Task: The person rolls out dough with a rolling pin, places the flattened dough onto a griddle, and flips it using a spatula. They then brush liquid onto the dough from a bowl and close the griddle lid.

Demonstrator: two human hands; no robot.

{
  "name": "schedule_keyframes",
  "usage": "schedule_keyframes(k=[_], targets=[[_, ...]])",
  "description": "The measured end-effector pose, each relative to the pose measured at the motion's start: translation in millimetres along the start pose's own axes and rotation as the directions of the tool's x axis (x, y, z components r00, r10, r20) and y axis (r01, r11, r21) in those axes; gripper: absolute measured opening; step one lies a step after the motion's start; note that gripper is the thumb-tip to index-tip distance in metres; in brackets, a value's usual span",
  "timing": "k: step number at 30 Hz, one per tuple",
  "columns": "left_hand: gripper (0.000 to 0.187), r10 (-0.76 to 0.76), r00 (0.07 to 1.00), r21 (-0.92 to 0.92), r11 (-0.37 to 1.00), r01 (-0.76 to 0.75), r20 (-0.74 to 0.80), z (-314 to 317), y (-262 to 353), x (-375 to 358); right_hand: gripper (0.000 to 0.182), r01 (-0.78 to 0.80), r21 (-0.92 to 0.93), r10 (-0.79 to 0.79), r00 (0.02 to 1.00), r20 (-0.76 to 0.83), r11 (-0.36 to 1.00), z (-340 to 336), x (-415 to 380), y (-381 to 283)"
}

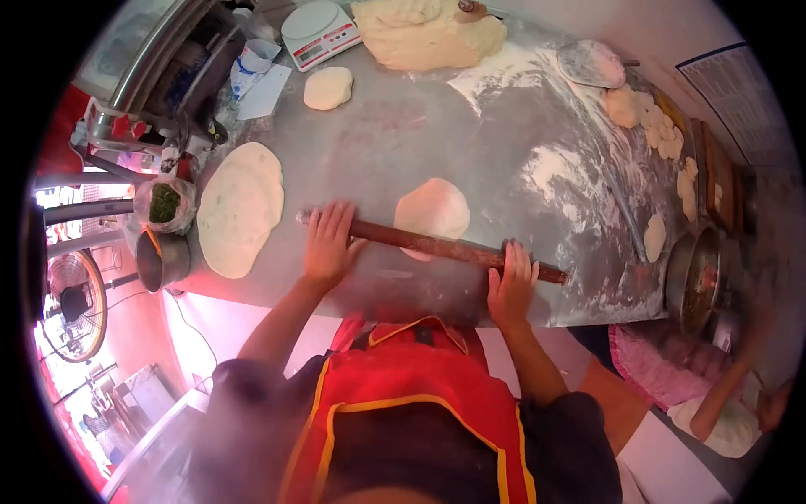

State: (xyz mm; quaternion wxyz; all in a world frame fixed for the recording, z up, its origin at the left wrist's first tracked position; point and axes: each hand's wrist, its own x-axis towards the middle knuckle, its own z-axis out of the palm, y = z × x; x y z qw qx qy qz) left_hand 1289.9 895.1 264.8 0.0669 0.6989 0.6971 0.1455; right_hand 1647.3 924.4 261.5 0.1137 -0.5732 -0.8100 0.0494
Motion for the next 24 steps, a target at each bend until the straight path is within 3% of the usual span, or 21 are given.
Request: schedule_keyframes(k=[1, 4, 6, 9, 11, 12, 15, 16, 17, 19, 22, 24], targets=[[0.056, -0.028, 0.999, 0.013, 1.0, 0.028, 0.017, 10, 1, 11, 0.054, -0.074, 0.006, 0.074, 0.996, 0.044, 0.997, 12, 4, 4], [0.062, -0.006, 1.0, 0.116, 0.993, 0.006, 0.006, 28, -3, 86, 0.052, -0.11, -0.087, 0.106, 0.993, -0.045, 0.99, 31, 69, 21], [0.062, 0.008, 0.997, 0.126, 0.992, 0.002, -0.08, 32, -2, 152, 0.051, -0.153, -0.154, 0.144, 0.987, -0.066, 0.976, 34, 132, 38], [0.062, 0.088, 0.969, 0.172, 0.984, -0.049, -0.229, 42, -2, 242, 0.051, -0.236, -0.174, 0.192, 0.953, -0.236, 0.956, 42, 217, 66], [0.062, 0.122, 0.935, 0.192, 0.98, -0.059, -0.333, 46, -1, 273, 0.052, -0.163, -0.194, 0.1, 0.95, -0.295, 0.967, 42, 226, 68], [0.063, 0.113, 0.955, 0.183, 0.981, -0.063, -0.275, 46, -3, 271, 0.052, -0.126, -0.205, 0.056, 0.946, -0.318, 0.971, 40, 225, 66], [0.065, 0.071, 0.997, 0.094, 0.993, -0.069, -0.022, 48, -14, 186, 0.056, -0.009, -0.091, 0.003, 0.998, -0.068, 0.996, 27, 144, 35], [0.066, 0.057, 0.997, 0.041, 0.997, -0.06, 0.057, 41, -17, 146, 0.061, -0.061, 0.014, 0.059, 0.991, 0.122, 0.998, 19, 111, 16], [0.067, 0.069, 0.997, -0.017, 0.997, -0.069, 0.036, 34, -23, 106, 0.064, 0.066, 0.093, -0.066, 0.998, -0.003, 0.993, 25, 71, 8], [0.064, 0.077, 0.997, -0.06, 0.995, -0.076, 0.015, 15, -19, 44, 0.062, 0.051, 0.141, -0.065, 0.993, 0.098, 0.989, -2, 22, -24], [0.05, 0.129, 0.991, -0.05, 0.991, -0.127, 0.036, 3, -23, 38, 0.062, 0.044, 0.349, -0.068, 0.996, 0.055, 0.936, 28, 55, -11], [0.041, 0.179, 0.982, -0.061, 0.983, -0.175, 0.061, -3, -30, 45, 0.061, -0.141, 0.549, 0.147, 0.989, 0.034, 0.824, 44, 133, -19]])
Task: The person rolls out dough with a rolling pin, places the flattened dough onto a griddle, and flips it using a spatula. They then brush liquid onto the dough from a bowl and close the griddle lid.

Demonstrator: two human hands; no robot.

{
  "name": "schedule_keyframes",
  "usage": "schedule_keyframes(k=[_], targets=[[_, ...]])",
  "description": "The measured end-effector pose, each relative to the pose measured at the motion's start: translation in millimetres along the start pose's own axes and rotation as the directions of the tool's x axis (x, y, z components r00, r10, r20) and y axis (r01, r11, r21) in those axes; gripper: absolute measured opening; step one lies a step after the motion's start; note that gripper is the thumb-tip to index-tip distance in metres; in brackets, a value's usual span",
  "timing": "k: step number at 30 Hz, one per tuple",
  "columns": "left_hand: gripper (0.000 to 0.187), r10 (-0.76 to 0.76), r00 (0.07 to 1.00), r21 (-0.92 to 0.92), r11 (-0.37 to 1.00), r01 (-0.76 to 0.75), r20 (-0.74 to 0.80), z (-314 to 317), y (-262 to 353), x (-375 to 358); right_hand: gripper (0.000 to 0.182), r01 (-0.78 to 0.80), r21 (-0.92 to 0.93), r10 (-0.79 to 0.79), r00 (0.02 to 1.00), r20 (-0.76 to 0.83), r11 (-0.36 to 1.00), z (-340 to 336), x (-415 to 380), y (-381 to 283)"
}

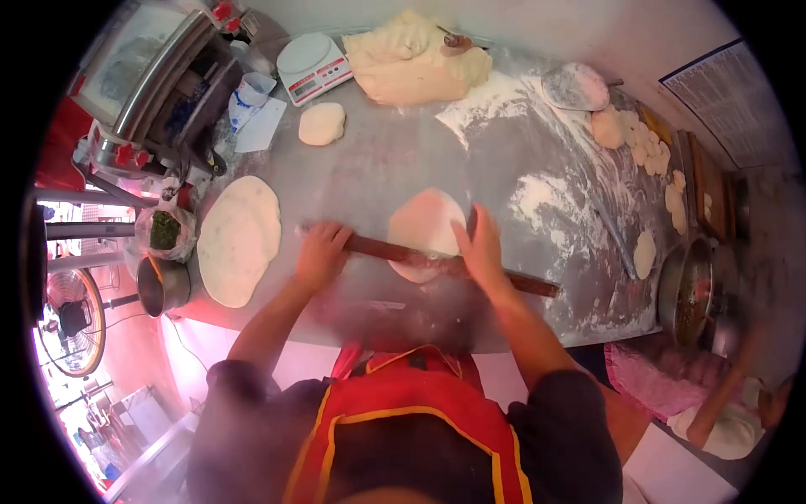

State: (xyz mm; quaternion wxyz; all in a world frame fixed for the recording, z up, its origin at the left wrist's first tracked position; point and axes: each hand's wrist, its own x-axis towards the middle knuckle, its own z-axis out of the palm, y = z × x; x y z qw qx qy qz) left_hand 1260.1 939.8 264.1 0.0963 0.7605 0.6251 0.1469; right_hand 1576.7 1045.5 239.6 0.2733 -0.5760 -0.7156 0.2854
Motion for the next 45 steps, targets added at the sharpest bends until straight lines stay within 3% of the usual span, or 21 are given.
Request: schedule_keyframes(k=[2, 4, 5, 6, 8, 10, 13, 15, 16, 17, 19, 21, 22, 24, 27, 30, 31, 34, 38, 42, 45], targets=[[0.033, 0.017, 0.999, -0.033, 0.999, -0.016, 0.049, -5, 3, -4, 0.046, -0.21, 0.025, 0.198, 0.949, 0.246, 0.977, 25, 56, -18], [0.03, -0.01, 1.0, 0.006, 1.0, 0.01, 0.012, -17, 20, -31, 0.028, -0.289, 0.023, 0.218, 0.77, 0.599, 0.957, 39, 80, -50], [0.029, -0.021, 1.0, 0.028, 0.999, 0.022, -0.008, -24, 30, -47, 0.025, 0.104, 0.009, -0.088, 0.789, 0.608, 0.995, 58, 75, -62], [0.029, -0.066, 0.998, 0.005, 0.998, 0.065, 0.018, -29, 38, -58, 0.024, 0.481, -0.004, -0.377, 0.691, 0.616, 0.876, 81, 70, -75], [0.03, -0.138, 0.987, -0.052, 0.989, 0.142, 0.08, -35, 54, -78, 0.024, 0.746, 0.076, -0.566, 0.43, 0.704, 0.661, 128, 39, -113], [0.034, -0.15, 0.985, -0.082, 0.984, 0.156, 0.081, -29, 57, -90, 0.026, 0.599, 0.058, -0.409, 0.471, 0.781, 0.799, 122, 24, -155], [0.038, -0.158, 0.984, -0.09, 0.982, 0.165, 0.083, -31, 60, -98, 0.031, 0.214, -0.027, -0.158, 0.793, 0.589, 0.976, 92, 43, -130], [0.037, -0.13, 0.991, -0.067, 0.989, 0.133, 0.041, -32, 58, -96, 0.041, 0.059, 0.081, -0.092, 0.862, 0.498, 0.995, 55, 44, -72], [0.035, -0.103, 0.995, -0.051, 0.993, 0.103, 0.003, -31, 57, -93, 0.055, -0.147, 0.065, 0.096, 0.862, 0.497, 0.987, 34, 39, -47], [0.034, -0.076, 0.997, -0.037, 0.997, 0.075, -0.031, -29, 58, -90, 0.054, -0.155, 0.069, 0.113, 0.903, 0.416, 0.986, 11, 27, -31], [0.035, -0.055, 0.998, -0.041, 0.998, 0.055, -0.007, -23, 57, -84, 0.051, -0.337, 0.14, 0.277, 0.902, 0.329, 0.931, -31, 8, 0], [0.035, -0.043, 0.999, -0.036, 0.998, 0.043, 0.017, -20, 60, -72, 0.049, -0.477, 0.022, 0.461, 0.859, 0.225, 0.879, -76, 2, 9], [0.036, -0.037, 0.999, -0.034, 0.999, 0.038, 0.033, -21, 63, -66, 0.045, -0.444, -0.059, 0.447, 0.89, 0.084, 0.894, -83, -1, 44], [0.035, -0.012, 0.999, -0.032, 0.999, 0.013, 0.034, -18, 67, -56, 0.049, -0.551, -0.179, 0.548, 0.834, -0.069, 0.815, -115, 0, 48], [0.035, 0.028, 1.0, -0.033, 0.999, -0.027, 0.014, -12, 70, -43, 0.058, -0.23, -0.453, 0.115, 0.957, -0.266, 0.862, -108, -4, 97], [0.034, 0.039, 0.998, -0.029, 0.999, -0.037, 0.046, -17, 75, -39, 0.063, -0.075, -0.649, -0.023, 0.99, -0.141, 0.757, -81, -16, 112], [0.034, 0.044, 0.997, -0.031, 0.999, -0.043, 0.06, -20, 75, -39, 0.062, -0.028, -0.599, -0.076, 0.986, -0.149, 0.8, -70, -18, 110], [0.035, 0.048, 0.997, -0.046, 0.998, -0.046, 0.056, -14, 70, -49, 0.063, -0.012, -0.629, -0.036, 0.997, -0.063, 0.777, -23, -37, 59], [0.035, 0.046, 0.998, -0.065, 0.997, -0.043, 0.045, -18, 54, -58, 0.059, 0.091, -0.384, -0.052, 0.992, 0.111, 0.919, -10, -57, -24], [0.037, -0.08, 0.993, -0.017, 0.997, 0.081, 0.082, -32, 36, -51, 0.054, 0.202, -0.333, -0.156, 0.975, 0.161, 0.921, -68, -97, 9], [0.047, -0.205, 0.978, 0.004, 0.979, 0.206, -0.031, -8, 43, -60, 0.049, 0.204, -0.519, -0.174, 0.979, 0.108, 0.83, -87, -102, 30]])
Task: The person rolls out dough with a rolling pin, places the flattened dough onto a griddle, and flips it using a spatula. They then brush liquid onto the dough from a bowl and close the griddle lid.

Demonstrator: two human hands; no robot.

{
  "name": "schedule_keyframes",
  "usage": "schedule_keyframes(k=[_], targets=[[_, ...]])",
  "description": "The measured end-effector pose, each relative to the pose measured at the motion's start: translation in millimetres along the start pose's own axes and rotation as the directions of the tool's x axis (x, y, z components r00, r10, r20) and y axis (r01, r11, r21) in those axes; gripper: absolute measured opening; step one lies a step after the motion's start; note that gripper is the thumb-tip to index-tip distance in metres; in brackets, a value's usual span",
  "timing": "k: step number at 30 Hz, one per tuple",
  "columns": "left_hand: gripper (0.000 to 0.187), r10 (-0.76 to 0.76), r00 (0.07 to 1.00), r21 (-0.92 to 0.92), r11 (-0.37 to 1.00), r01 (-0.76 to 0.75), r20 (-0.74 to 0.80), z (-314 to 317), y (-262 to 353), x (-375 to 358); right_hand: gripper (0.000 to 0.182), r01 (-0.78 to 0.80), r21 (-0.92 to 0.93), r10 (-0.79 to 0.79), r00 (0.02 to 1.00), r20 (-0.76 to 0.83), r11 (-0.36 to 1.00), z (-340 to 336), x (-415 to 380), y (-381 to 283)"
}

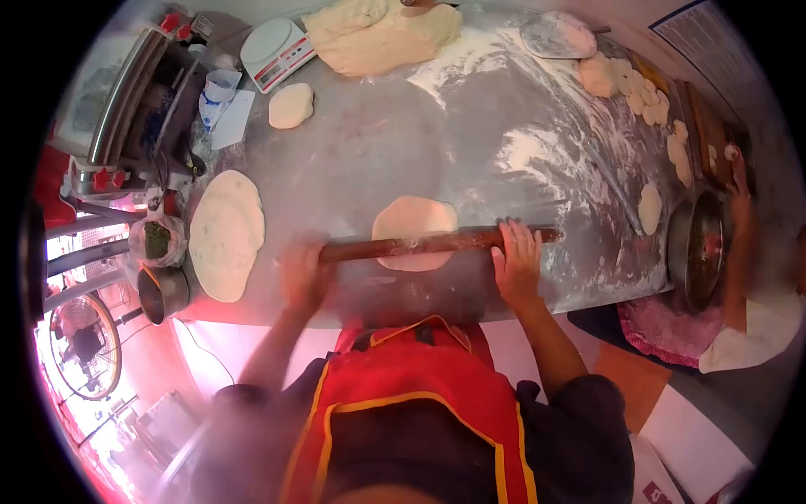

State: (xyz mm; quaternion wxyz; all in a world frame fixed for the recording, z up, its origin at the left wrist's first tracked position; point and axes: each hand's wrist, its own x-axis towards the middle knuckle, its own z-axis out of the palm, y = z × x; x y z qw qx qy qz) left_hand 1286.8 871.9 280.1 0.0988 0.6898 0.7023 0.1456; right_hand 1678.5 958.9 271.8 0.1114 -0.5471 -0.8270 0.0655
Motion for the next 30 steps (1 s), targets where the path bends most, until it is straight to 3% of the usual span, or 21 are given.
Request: schedule_keyframes(k=[2, 5, 6, 8, 10, 13, 15, 18, 19, 20, 21, 23, 24, 25, 26, 29, 30], targets=[[0.055, -0.107, 0.975, 0.065, 0.991, 0.121, -0.192, 19, 26, -8, 0.048, -0.048, -0.028, 0.046, 0.998, -0.05, 0.998, 12, 11, 1], [0.065, -0.208, 0.978, 0.115, 0.971, 0.211, -0.034, 37, 5, 32, 0.051, -0.053, -0.012, 0.052, 0.997, -0.059, 0.999, 29, 60, 8], [0.066, -0.126, 0.989, 0.215, 0.967, 0.14, -0.078, 41, -7, 54, 0.052, -0.039, -0.009, 0.038, 0.998, -0.053, 0.999, 34, 82, 14], [0.065, -0.145, 0.989, 0.333, 0.931, 0.15, -0.039, 27, -10, 115, 0.052, -0.066, -0.178, 0.058, 0.997, -0.05, 0.982, 43, 140, 18], [0.063, -0.1, 0.991, 0.383, 0.915, 0.125, -0.083, 22, -20, 164, 0.053, -0.108, -0.193, 0.085, 0.989, -0.122, 0.975, 57, 190, 29], [0.064, 0.002, 0.959, 0.367, 0.924, 0.106, -0.282, 31, -38, 219, 0.053, -0.054, -0.203, 0.011, 0.978, -0.209, 0.978, 60, 225, 33], [0.065, -0.024, 0.973, 0.349, 0.931, 0.105, -0.228, 31, -35, 198, 0.053, 0.001, -0.155, -0.031, 0.981, -0.192, 0.988, 54, 223, 31], [0.073, -0.079, 0.995, 0.223, 0.971, 0.089, -0.055, 25, -14, 98, 0.052, 0.009, -0.01, -0.009, 0.998, -0.06, 1.0, 36, 107, 10], [0.071, -0.044, 0.989, 0.105, 0.993, 0.058, -0.138, 34, -13, 58, 0.052, 0.017, 0.019, -0.016, 0.998, -0.056, 1.0, 31, 68, 5], [0.066, -0.132, 0.988, 0.022, 0.991, 0.135, -0.084, 27, 3, 27, 0.052, 0.028, 0.021, -0.028, 0.999, -0.016, 0.999, 23, 39, 1], [0.062, -0.094, 0.993, 0.032, 0.995, 0.096, -0.069, 28, 2, 17, 0.052, 0.037, 0.025, -0.037, 0.999, 0.032, 0.999, 14, 11, -2], [0.056, -0.015, 0.999, 0.057, 0.998, 0.018, -0.051, 35, -17, 9, 0.053, 0.048, -0.003, -0.048, 0.998, 0.031, 0.999, 10, 22, 0], [0.051, -0.001, 0.996, 0.107, 0.994, -0.008, 0.088, 35, -31, 36, 0.053, 0.041, -0.032, -0.041, 0.999, 0.009, 0.999, 13, 56, 4], [0.046, -0.045, 0.996, -0.052, 0.998, 0.042, -0.071, 22, -28, 66, 0.054, 0.044, -0.064, -0.046, 0.999, -0.024, 0.997, 18, 82, 7], [0.053, 0.041, 0.98, 0.104, 0.994, -0.021, -0.194, 19, -32, 94, 0.054, 0.03, -0.073, -0.031, 0.999, -0.014, 0.997, 22, 92, 7], [0.06, -0.058, 0.997, 0.184, 0.981, 0.068, -0.06, 20, -19, 62, 0.055, 0.01, -0.094, -0.009, 1.0, 0.012, 0.996, 35, 86, -5], [0.066, -0.086, 0.996, 0.145, 0.986, 0.084, 0.007, 16, -11, 37, 0.055, 0.026, -0.11, -0.024, 0.999, 0.024, 0.994, 30, 44, -6]])
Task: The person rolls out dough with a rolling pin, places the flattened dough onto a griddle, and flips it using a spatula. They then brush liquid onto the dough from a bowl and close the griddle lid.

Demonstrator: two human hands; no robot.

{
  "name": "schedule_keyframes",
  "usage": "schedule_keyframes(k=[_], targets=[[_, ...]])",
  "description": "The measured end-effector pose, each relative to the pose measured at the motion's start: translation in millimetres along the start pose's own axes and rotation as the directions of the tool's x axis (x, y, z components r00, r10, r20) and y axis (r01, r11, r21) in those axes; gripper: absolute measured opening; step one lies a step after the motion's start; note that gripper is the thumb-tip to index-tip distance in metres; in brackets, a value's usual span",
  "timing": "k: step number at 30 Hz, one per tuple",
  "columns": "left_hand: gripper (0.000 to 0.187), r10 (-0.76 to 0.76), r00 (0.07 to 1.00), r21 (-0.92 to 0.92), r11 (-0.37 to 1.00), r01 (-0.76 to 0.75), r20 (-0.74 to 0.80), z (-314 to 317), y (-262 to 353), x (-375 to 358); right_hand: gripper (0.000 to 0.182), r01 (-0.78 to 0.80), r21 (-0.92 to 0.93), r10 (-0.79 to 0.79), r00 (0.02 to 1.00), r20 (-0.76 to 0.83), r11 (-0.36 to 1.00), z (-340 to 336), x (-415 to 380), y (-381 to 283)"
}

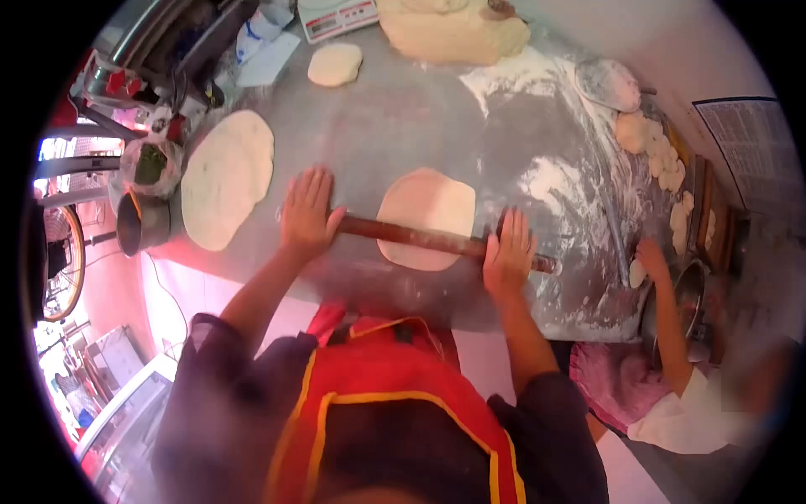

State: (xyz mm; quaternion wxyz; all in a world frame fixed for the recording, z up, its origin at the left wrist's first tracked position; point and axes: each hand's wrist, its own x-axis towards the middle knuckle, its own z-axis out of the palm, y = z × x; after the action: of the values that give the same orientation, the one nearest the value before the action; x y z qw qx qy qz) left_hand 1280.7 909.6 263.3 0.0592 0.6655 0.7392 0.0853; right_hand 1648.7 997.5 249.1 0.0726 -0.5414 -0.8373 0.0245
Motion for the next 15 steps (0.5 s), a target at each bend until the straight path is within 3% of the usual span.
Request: schedule_keyframes(k=[2, 5, 8, 10, 12, 15], targets=[[0.075, -0.044, 0.999, -0.143, 0.989, 0.043, -0.003, 6, 5, -63, 0.056, -0.001, 0.08, -0.002, 0.999, 0.037, 0.997, -7, -61, -6], [0.079, -0.102, 0.993, -0.159, 0.981, 0.11, 0.057, 5, 17, -104, 0.057, 0.028, 0.086, -0.03, 0.999, 0.028, 0.996, -8, -93, -9], [0.07, -0.003, 0.993, -0.03, 1.0, -0.001, -0.119, 21, -1, -21, 0.057, 0.0, -0.009, 0.0, 0.999, 0.042, 1.0, 2, -6, 2], [0.066, 0.019, 0.996, 0.068, 0.998, -0.013, -0.092, 8, -6, 55, 0.057, -0.028, -0.051, 0.028, 0.999, -0.016, 0.998, 12, 63, 13], [0.066, 0.058, 0.976, 0.16, 0.987, -0.023, -0.211, 12, -15, 118, 0.057, -0.071, -0.048, 0.065, 0.991, -0.121, 0.996, 16, 118, 22], [0.067, 0.079, 0.984, 0.235, 0.971, -0.041, -0.157, 6, -10, 109, 0.058, 0.018, 0.04, -0.013, 0.994, -0.107, 0.999, 16, 106, 21]])
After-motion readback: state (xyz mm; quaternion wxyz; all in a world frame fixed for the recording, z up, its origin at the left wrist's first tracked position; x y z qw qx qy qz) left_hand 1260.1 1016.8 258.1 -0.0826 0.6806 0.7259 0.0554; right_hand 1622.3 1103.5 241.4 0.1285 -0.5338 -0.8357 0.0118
